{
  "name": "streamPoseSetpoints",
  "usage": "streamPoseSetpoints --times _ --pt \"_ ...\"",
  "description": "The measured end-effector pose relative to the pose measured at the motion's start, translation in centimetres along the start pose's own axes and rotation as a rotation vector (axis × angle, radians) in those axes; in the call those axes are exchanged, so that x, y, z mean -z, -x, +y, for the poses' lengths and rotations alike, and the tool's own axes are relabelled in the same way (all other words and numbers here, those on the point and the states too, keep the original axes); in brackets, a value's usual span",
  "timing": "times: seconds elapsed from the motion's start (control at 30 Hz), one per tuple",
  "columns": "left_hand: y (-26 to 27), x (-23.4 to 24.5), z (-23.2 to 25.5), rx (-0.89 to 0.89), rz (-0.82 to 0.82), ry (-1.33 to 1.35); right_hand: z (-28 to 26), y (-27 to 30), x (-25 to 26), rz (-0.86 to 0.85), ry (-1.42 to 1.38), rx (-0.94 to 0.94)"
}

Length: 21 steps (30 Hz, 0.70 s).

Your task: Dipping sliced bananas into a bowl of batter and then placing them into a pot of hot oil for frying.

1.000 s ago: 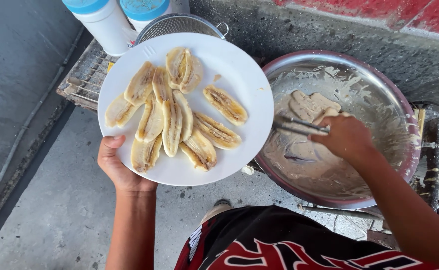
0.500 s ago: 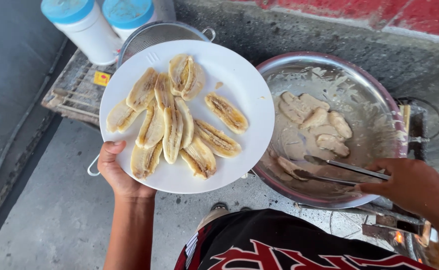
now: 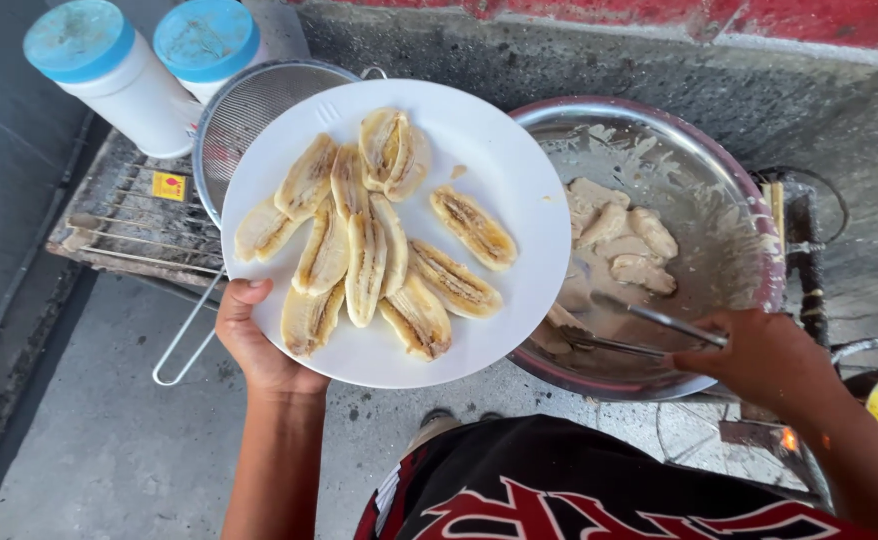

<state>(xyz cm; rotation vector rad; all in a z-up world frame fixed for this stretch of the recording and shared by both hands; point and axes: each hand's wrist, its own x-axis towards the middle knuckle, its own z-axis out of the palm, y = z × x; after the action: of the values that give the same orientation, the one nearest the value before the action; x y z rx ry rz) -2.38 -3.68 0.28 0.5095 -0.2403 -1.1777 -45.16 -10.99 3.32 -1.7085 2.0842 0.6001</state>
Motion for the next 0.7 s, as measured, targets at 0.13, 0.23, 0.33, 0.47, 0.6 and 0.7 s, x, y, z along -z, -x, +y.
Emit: streamPoseSetpoints --times 0.13,0.23,0.33,0.47,0.6,0.7 --pt "-0.5 -0.4 -0.8 0.053 -0.041 0.018 2.4 -0.5 -0.9 0.065 -0.190 -0.048" --pt "-1.2 -0.8 -1.7 0.078 -0.053 0.009 4.9 -3.6 -4.2 0.163 -0.731 -0.050" --pt "-1.6 -1.5 -2.9 0.126 -0.086 0.008 5.5 -5.2 -6.7 -0.049 -1.403 0.025" --pt "-1.7 -3.1 -4.9 0.221 -0.078 0.002 0.9 -3.3 -7.2 -0.438 -1.950 0.363" --pt "-1.4 -4.1 -7.0 0.274 -0.161 0.066 -3.6 0.1 -4.6 -0.490 -2.153 0.200" --pt "-1.7 -3.9 -8.4 0.315 -0.154 0.080 -4.6 0.6 -3.7 -0.472 -2.268 0.223"
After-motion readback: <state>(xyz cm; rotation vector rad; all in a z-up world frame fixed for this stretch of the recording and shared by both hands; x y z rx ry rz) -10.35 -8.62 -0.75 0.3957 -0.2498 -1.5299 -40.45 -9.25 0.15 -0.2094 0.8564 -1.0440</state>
